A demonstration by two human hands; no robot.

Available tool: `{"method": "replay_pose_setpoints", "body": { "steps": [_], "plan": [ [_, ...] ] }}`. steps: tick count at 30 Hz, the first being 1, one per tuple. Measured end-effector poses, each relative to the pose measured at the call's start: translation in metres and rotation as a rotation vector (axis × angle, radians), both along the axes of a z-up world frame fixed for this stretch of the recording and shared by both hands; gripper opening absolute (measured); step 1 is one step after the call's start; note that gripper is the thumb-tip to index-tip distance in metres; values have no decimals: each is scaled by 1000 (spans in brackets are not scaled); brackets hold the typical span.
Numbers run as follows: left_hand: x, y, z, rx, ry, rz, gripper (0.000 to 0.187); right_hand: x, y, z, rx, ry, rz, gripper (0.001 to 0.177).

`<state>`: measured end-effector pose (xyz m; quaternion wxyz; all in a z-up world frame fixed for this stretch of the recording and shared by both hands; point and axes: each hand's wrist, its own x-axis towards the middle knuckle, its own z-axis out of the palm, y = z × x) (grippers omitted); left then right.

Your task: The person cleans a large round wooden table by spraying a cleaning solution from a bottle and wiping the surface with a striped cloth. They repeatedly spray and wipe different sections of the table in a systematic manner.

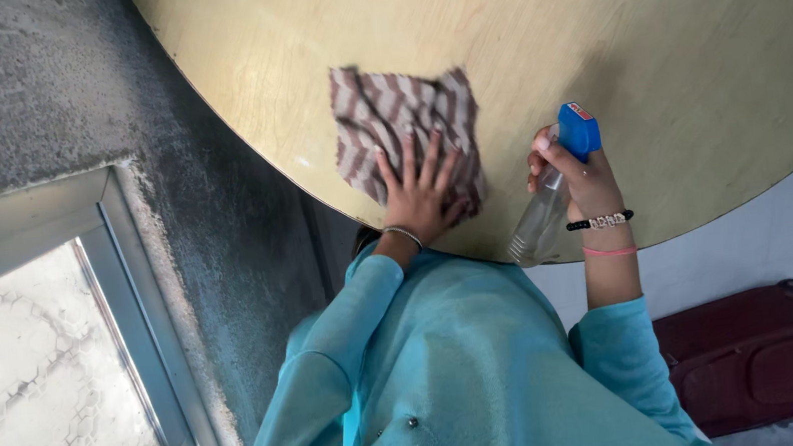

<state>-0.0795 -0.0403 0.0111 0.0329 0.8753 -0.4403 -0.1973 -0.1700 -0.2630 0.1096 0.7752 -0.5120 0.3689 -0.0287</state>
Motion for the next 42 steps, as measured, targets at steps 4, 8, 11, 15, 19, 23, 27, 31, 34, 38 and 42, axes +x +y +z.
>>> {"method": "replay_pose_setpoints", "body": {
  "steps": [4, 8, 11, 15, 19, 23, 27, 31, 34, 38, 42],
  "plan": [
    [37, -3, 0, -77, 44, -278, 96, 14, -6, 0, 22, 34, 28, 17],
    [137, -65, 0, 50, -7, -199, 93, 26, -13, 5, -22, 72, 4, 15],
    [215, -123, -1, 19, -104, -48, 90, 26, -12, 12, -46, 68, -78, 13],
    [252, -159, -4, 119, -19, 34, 86, 19, -14, 17, -33, 25, -168, 12],
    [194, -118, 3, -61, -187, -6, 91, 7, -13, 12, -4, 17, -183, 13],
    [88, -36, 15, -38, -56, -94, 97, -8, -19, -1, -13, 3, -78, 15],
    [19, 22, 9, -29, -98, -252, 95, -30, -25, -9, 4, -13, -27, 17],
    [12, 16, 4, -13, 31, -294, 98, -51, -34, -4, 33, 11, 18, 19],
    [35, -36, -6, -45, -6, -270, 97, -71, -40, -1, -31, 63, 44, 18],
    [67, -109, -6, -68, -111, -39, 98, -101, -46, 9, -53, 49, 50, 19],
    [38, -116, -9, -124, -209, 95, 101, -127, -50, 14, -63, 40, 68, 19]
  ]
}}
